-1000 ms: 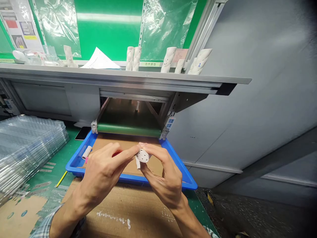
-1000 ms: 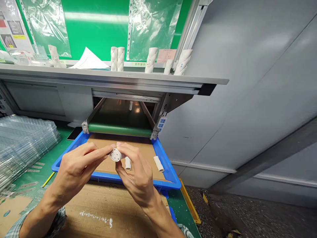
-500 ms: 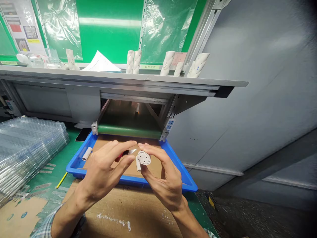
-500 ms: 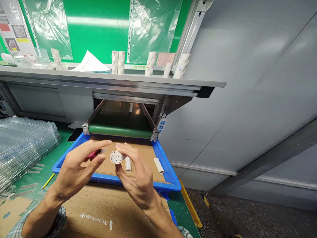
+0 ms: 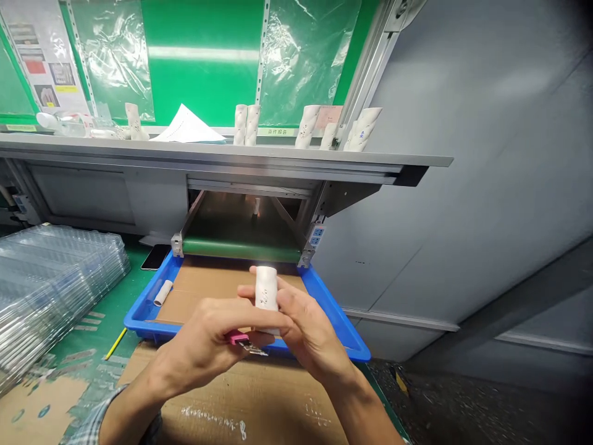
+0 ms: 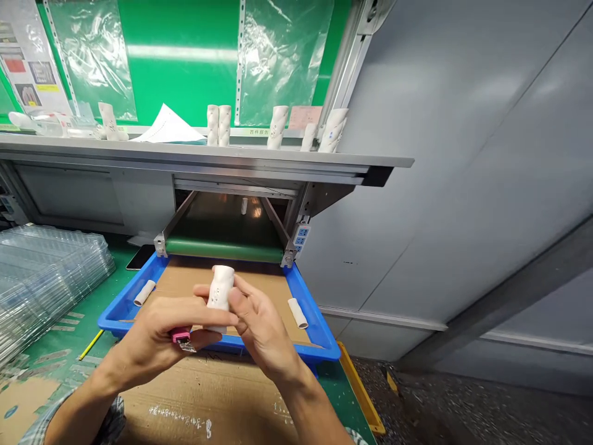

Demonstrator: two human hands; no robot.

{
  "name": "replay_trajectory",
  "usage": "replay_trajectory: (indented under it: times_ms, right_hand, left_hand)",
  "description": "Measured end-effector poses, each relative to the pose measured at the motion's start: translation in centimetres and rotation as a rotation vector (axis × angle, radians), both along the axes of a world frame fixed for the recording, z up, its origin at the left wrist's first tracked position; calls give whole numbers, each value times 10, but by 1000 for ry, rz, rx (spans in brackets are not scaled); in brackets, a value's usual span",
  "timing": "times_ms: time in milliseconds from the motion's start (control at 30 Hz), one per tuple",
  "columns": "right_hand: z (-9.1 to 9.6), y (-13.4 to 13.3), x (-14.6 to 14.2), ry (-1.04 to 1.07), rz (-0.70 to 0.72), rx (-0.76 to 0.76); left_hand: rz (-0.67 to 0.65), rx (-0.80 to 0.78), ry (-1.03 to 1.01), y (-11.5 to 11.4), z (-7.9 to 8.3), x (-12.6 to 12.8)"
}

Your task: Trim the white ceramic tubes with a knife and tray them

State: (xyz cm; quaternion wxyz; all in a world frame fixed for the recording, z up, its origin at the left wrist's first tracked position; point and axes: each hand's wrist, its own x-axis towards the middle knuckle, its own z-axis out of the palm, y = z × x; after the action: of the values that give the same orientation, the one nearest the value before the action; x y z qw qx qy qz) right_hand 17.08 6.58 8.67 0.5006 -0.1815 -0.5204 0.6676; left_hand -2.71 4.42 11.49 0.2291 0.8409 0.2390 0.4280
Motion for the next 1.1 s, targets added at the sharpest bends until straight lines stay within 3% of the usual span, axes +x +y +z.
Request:
replay_trajectory:
  times_ms: [100, 200, 267, 367, 533, 800, 1100]
  right_hand:
    - [0, 3, 2, 37, -19, -8]
    - [-6, 4, 3, -34, -120, 96]
    - [-9, 4, 1, -121, -214, 203]
    - [-12, 4, -2, -250, -421, 420]
    - [-13, 7, -1, -377, -632, 689]
    - [-9, 3, 1, -429, -633, 774]
    - [-6, 2, 0, -441, -656, 808]
  left_hand:
    - [75, 150, -7, -1, -3, -3]
    - [287, 181, -77, 0, -2, -13]
    - [388, 115, -46, 0, 0, -18]
    - [420, 94, 82, 2, 3, -20]
    - [545, 329, 277, 3, 0, -12]
    - [692, 474, 305, 3, -6, -5]
    - [726, 481, 389, -1, -2, -3]
